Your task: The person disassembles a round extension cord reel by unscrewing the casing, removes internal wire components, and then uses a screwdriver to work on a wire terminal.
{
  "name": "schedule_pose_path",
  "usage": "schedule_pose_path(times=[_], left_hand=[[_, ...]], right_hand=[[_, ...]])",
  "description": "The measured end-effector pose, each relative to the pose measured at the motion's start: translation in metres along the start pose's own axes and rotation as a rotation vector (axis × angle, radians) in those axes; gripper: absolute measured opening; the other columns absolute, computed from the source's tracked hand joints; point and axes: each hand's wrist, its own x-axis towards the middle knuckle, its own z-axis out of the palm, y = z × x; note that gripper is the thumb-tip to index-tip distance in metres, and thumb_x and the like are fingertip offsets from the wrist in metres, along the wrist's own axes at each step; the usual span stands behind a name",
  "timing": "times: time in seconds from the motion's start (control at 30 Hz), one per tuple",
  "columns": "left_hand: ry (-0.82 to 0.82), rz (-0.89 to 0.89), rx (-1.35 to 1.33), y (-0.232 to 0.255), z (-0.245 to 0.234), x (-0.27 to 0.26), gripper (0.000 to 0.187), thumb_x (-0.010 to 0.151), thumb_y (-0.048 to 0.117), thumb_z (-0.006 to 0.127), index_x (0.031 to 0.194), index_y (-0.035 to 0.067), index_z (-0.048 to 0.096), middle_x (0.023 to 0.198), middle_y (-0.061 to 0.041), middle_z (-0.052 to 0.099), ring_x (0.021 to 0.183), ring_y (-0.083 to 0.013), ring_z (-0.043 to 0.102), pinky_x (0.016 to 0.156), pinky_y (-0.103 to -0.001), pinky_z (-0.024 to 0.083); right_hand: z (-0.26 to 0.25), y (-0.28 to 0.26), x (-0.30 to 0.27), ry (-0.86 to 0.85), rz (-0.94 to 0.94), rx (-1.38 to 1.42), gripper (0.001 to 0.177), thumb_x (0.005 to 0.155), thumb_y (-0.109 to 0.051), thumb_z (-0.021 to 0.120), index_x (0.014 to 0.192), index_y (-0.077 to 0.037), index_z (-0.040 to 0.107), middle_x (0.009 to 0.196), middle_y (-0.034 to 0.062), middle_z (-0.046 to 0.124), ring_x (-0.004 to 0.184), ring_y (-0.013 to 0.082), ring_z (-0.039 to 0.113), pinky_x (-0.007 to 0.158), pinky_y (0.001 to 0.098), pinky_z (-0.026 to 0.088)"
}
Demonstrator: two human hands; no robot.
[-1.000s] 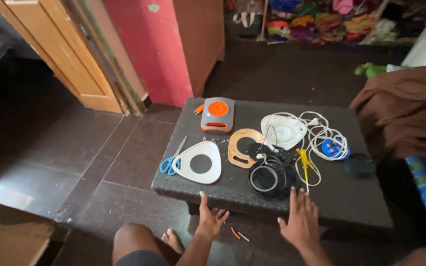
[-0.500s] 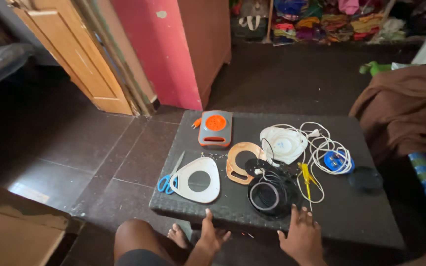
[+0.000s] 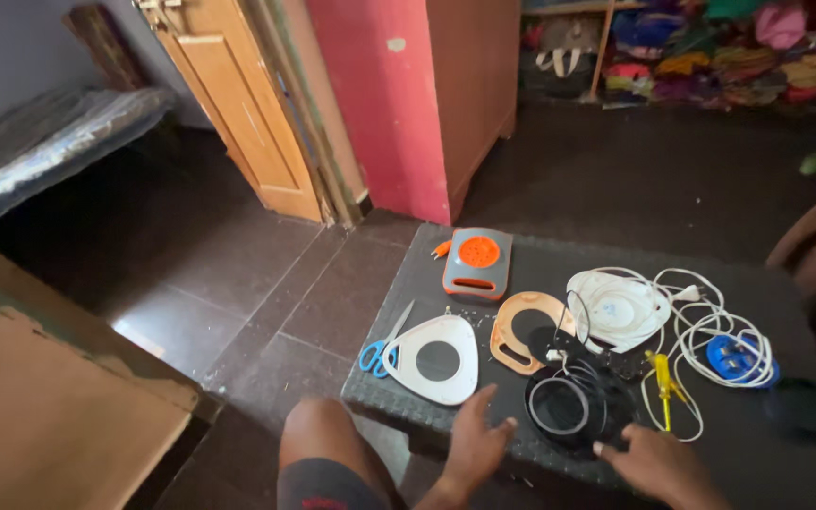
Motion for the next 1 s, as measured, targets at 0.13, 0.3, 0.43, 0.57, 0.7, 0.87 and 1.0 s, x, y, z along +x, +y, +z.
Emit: schedule_pose_path(times=[0.13,0.3,0.43,0.57,0.7,0.87,1.0], left_hand=[[-0.303,-0.252,-0.023,0.013,0.015,0.0,0.074,0.082,0.023,0.08,0.146,0.006,0.047,0.142,-0.018,0.056,0.121,-0.0326,0.063,0.104,-0.039,0.05],[-0.291,-0.076,-0.062,-0.04,0.062,0.011,0.063,0.082,0.021,0.084,0.137,0.001,0.061,0.131,-0.027,0.064,0.117,-0.0392,0.062,0.098,-0.045,0.051],[0.08,0.418,0.151,-0.066,0.083,0.022,0.062,0.068,0.022,0.092,0.123,0.009,0.066,0.125,-0.015,0.063,0.112,-0.03,0.062,0.091,-0.041,0.055],[-0.142,-0.569,-0.424,-0.025,0.051,0.035,0.07,0.075,0.013,0.078,0.139,0.013,0.052,0.127,-0.005,0.062,0.099,-0.019,0.066,0.074,-0.034,0.056],[-0.183,-0.757,-0.562,0.008,0.036,0.04,0.066,0.086,0.021,0.076,0.145,0.013,0.047,0.119,-0.009,0.064,0.095,-0.019,0.065,0.07,-0.035,0.057],[-0.207,-0.822,-0.579,0.0,0.046,0.036,0.065,0.089,0.015,0.076,0.146,0.012,0.045,0.112,-0.013,0.064,0.085,-0.0199,0.064,0.067,-0.034,0.06],[-0.1,-0.659,-0.373,-0.016,0.051,0.036,0.067,0.085,0.002,0.073,0.146,0.013,0.045,0.11,-0.009,0.07,0.083,-0.0175,0.07,0.064,-0.031,0.06]], right_hand=[[0.001,0.0,0.022,-0.117,0.179,0.447,0.087,0.084,-0.072,0.065,0.142,-0.008,0.056,0.102,0.0254,0.076,0.095,0.0384,0.075,0.086,0.0472,0.065],[0.028,-0.012,0.04,0.297,-0.027,0.456,0.083,0.073,-0.064,0.078,0.132,-0.008,0.06,0.112,0.0212,0.075,0.108,0.0366,0.072,0.094,0.0436,0.057],[0.044,-0.022,0.043,0.561,-0.037,0.264,0.069,0.061,-0.048,0.088,0.116,-0.011,0.067,0.109,0.022,0.068,0.106,0.0394,0.065,0.084,0.0467,0.054],[0.025,-0.027,0.037,0.489,-0.018,0.346,0.032,0.069,-0.034,0.086,0.087,-0.011,0.074,0.096,0.0174,0.071,0.101,0.0362,0.067,0.088,0.0467,0.055],[-0.001,-0.049,0.012,0.547,-0.158,0.37,0.023,0.07,-0.024,0.081,0.073,-0.007,0.066,0.091,0.0146,0.07,0.1,0.034,0.067,0.086,0.0444,0.055],[-0.031,-0.064,-0.022,0.719,-0.244,0.247,0.012,0.067,-0.014,0.073,0.076,-0.011,0.066,0.092,0.0054,0.073,0.101,0.0403,0.067,0.08,0.0502,0.053],[-0.046,-0.066,-0.025,0.684,-0.154,0.402,0.008,0.077,-0.011,0.074,0.082,-0.008,0.069,0.079,0.0133,0.072,0.082,0.0354,0.071,0.071,0.0467,0.054]])
